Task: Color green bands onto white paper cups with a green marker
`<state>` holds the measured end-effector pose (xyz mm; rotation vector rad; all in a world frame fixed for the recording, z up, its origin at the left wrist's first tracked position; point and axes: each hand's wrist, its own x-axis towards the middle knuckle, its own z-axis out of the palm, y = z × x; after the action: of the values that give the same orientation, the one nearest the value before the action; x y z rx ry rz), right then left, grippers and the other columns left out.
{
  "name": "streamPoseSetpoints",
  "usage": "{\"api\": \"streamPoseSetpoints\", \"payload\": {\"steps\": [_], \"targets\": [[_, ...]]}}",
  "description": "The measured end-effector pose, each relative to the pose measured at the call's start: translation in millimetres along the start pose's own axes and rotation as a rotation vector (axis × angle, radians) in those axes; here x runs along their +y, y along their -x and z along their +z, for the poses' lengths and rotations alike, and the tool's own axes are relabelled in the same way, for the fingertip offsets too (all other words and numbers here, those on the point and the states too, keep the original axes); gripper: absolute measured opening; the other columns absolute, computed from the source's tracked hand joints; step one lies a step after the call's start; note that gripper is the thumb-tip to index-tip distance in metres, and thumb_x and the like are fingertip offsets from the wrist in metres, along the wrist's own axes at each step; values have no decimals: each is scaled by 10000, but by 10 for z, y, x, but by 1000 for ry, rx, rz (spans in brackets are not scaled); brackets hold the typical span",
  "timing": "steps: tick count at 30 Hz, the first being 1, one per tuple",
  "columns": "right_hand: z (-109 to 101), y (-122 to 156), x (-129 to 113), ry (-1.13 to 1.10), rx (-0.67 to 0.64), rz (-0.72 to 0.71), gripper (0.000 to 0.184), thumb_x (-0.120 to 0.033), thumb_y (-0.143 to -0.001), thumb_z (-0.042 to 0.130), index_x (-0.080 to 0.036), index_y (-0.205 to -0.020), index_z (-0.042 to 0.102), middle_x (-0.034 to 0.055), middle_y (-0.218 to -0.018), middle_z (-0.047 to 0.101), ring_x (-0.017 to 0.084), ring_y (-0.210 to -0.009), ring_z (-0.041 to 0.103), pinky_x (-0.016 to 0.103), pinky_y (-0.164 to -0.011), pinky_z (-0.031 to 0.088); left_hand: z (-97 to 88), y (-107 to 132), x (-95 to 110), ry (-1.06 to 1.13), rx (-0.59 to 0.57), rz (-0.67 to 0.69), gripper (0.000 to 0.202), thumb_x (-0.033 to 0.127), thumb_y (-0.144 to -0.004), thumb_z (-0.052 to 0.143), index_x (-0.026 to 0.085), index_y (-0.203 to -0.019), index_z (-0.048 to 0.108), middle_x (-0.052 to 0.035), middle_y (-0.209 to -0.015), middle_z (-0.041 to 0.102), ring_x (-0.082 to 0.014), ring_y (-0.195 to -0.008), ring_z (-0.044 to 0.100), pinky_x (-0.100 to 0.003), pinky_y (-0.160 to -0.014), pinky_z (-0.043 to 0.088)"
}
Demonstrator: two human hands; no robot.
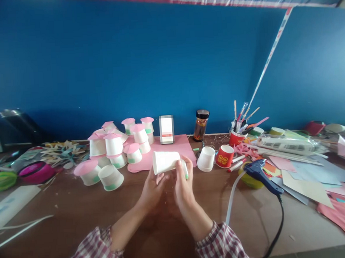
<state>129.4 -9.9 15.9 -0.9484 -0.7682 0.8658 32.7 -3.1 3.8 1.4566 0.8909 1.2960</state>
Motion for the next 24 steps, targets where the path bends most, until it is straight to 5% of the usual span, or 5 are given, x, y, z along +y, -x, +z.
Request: {"api": "streamPoseSetpoints", "payload": {"steps": [5, 11, 15, 24], "targets": [[1, 5, 93, 58, -167, 44, 327, -482, -901, 459, -200, -1066, 482, 56, -921, 658, 176, -760, 654, 306, -645, 535, -96, -69, 13, 107, 86, -13, 424, 360, -810, 600, 175, -1181, 508, -80, -1015, 681, -215, -940, 646, -376, -872, 496], [-149, -116, 121, 710, -100, -229, 312, -383, -821, 585, -216, -1075, 516, 82, -1047, 656, 238, -964, 624, 423, -849, 477, -257, -98, -48, 42, 280, -56, 382, 374, -801, 615, 226, -1136, 502, -66, -1082, 643, -238, -1020, 610, -409, -880, 490], [-265, -251, 152, 823, -1, -309, 267, -335, -865, 496, -196, -1093, 501, 99, -1027, 654, 219, -905, 637, 392, -796, 496, -232, -59, -125, 33, 256, -100, 382, 393, -769, 641, 183, -1067, 526, -92, -1065, 645, -247, -990, 611, -386, -840, 487], [-362, -395, 216, 1076, -71, -566, 225, -305, -903, 408, -211, -1006, 585, 68, -995, 670, 210, -864, 628, 329, -747, 476, -158, 52, -99, -190, 104, -119, 403, 425, -734, 658, 169, -1029, 557, -44, -852, 637, -181, -747, 588, -304, -681, 469]]}}
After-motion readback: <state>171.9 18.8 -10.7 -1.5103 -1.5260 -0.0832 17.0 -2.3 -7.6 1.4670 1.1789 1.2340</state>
